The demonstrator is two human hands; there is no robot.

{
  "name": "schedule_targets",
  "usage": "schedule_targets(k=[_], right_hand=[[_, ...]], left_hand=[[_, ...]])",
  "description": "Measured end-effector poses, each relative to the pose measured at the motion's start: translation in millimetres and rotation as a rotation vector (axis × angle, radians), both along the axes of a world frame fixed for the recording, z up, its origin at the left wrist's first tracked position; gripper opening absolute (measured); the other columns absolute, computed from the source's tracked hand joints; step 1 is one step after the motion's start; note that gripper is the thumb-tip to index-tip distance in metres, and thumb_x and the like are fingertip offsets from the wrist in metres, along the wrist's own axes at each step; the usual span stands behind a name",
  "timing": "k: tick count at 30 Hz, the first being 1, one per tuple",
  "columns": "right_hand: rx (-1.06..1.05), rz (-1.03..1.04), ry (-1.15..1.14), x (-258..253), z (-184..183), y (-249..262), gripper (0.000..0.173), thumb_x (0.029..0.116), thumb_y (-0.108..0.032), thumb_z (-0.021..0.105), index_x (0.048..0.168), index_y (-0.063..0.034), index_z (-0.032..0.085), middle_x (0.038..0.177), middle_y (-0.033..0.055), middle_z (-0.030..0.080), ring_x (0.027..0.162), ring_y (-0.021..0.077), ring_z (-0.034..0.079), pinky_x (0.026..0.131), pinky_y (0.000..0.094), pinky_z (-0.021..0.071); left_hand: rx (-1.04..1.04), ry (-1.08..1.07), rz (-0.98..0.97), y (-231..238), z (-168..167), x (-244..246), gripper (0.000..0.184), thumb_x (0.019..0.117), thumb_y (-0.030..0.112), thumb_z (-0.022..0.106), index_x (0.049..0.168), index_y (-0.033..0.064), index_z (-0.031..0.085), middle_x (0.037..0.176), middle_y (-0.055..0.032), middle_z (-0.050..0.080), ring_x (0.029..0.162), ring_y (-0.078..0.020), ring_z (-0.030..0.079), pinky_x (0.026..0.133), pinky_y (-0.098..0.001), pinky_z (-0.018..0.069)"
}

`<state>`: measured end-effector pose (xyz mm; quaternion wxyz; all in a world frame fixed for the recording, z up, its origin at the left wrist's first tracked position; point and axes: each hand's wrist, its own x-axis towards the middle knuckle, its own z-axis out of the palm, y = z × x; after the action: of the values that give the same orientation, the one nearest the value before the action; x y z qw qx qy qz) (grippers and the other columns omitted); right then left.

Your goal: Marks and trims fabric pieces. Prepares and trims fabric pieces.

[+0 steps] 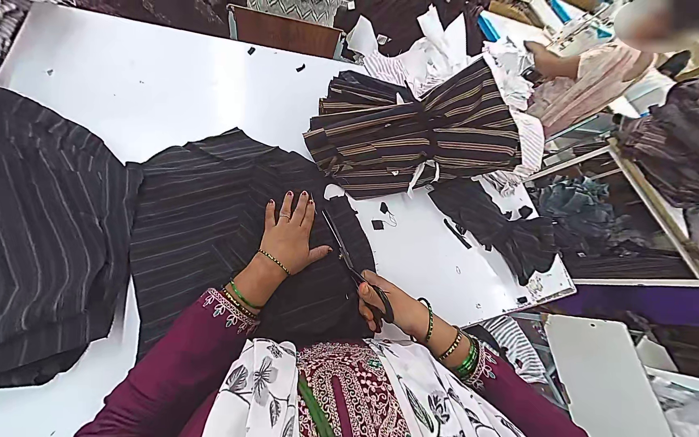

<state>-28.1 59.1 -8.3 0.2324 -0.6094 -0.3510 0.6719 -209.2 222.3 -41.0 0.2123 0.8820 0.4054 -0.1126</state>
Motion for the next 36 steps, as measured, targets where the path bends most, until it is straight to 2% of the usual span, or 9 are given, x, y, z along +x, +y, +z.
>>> schedule_targets(k=[12,21,24,26,28,30,32,34,36], right_hand=[[-0.003,-0.089,-0.044,-16.7,3.5,14.4,0.025,0.1053,-0.032,0.051,0.1,-0.0102,0.042,0.061,-0.0072,0.049,0.049,0.003,0.054,0.05,0.0175,0.0497],[0.035,-0.135,-0.045,-16.6,-3.4,19.2,0.024,0.1054,-0.031,0.052,0.1,-0.0097,0.043,0.06,-0.0065,0.049,0.048,0.0038,0.054,0.049,0.0179,0.049],[0.138,-0.261,0.01,-15.0,-11.2,8.7,0.024,0.1065,-0.032,0.049,0.101,-0.0096,0.043,0.059,-0.0074,0.051,0.047,0.0034,0.054,0.049,0.0177,0.0506],[0.246,-0.316,0.05,-6.8,-16.6,-2.8,0.03,0.1046,-0.04,0.051,0.102,-0.0111,0.043,0.06,-0.0098,0.053,0.048,0.002,0.056,0.049,0.0166,0.0514],[0.357,-0.344,0.083,4.0,-23.5,-18.1,0.044,0.0979,-0.054,0.061,0.102,-0.0136,0.044,0.059,-0.0126,0.054,0.048,0.0002,0.057,0.049,0.016,0.0515],[0.444,-0.368,0.121,11.7,-30.1,-31.1,0.054,0.0895,-0.063,0.068,0.102,-0.0155,0.046,0.06,-0.0133,0.055,0.048,-0.0002,0.056,0.048,0.0162,0.051],[0.515,-0.387,0.165,14.7,-38.1,-43.1,0.057,0.0853,-0.066,0.07,0.102,-0.0168,0.046,0.06,-0.0132,0.056,0.047,-0.0003,0.056,0.047,0.0163,0.0504],[0.56,-0.405,0.205,16.0,-43.2,-50.4,0.056,0.0856,-0.065,0.071,0.102,-0.0173,0.047,0.06,-0.013,0.057,0.047,0.0001,0.056,0.047,0.0167,0.0507],[0.577,-0.416,0.215,14.8,-43.5,-55.4,0.053,0.0864,-0.062,0.072,0.102,-0.0173,0.047,0.06,-0.0134,0.057,0.047,-0.0001,0.056,0.047,0.0164,0.0506]], left_hand=[[-0.069,-0.017,0.001,2.3,5.1,-0.5,0.109,0.0928,0.078,0.044,0.165,0.0048,0.008,0.173,-0.0148,-0.004,0.158,-0.0373,-0.012,0.118,-0.0712,-0.0066],[-0.089,0.013,-0.013,4.6,8.0,0.2,0.109,0.0934,0.076,0.045,0.165,0.0044,0.005,0.173,-0.0149,-0.005,0.158,-0.0366,-0.012,0.118,-0.0708,-0.0073],[0.002,-0.211,0.085,-5.4,15.3,-14.6,0.105,0.0934,0.065,0.059,0.163,0.0,0.015,0.172,-0.0193,0.005,0.158,-0.0402,-0.005,0.119,-0.0697,-0.0046],[0.289,-0.535,0.206,-20.4,9.5,-33.7,0.103,0.0909,0.067,0.056,0.159,-0.0046,0.028,0.168,-0.0247,0.019,0.156,-0.0483,0.009,0.116,-0.077,0.0061],[0.381,-0.758,0.392,-31.4,7.2,-56.8,0.106,0.0922,0.071,0.048,0.16,-0.006,0.022,0.168,-0.0289,0.012,0.155,-0.0523,0.005,0.113,-0.0804,0.0073],[0.198,-0.965,0.647,-39.9,8.2,-83.0,0.102,0.0946,0.057,0.056,0.162,-0.0052,0.01,0.17,-0.0269,-0.001,0.158,-0.0412,-0.001,0.123,-0.0646,0.0062],[-0.164,-1.221,0.97,-51.0,13.6,-94.9,0.083,0.1037,0.032,0.051,0.164,0.0041,0.0,0.171,-0.0183,-0.001,0.157,-0.0243,0.013,0.124,-0.0409,0.0229],[-0.443,-1.408,1.182,-64.2,19.3,-90.5,0.063,0.1103,0.026,0.036,0.164,0.0157,0.004,0.168,-0.0127,0.017,0.149,-0.0232,0.033,0.115,-0.0437,0.0384],[-0.588,-1.405,1.128,-81.0,21.1,-80.1,0.054,0.1119,0.031,0.026,0.163,0.0226,0.01,0.155,-0.0072,0.04,0.126,-0.015,0.053,0.098,-0.0369,0.0487]])
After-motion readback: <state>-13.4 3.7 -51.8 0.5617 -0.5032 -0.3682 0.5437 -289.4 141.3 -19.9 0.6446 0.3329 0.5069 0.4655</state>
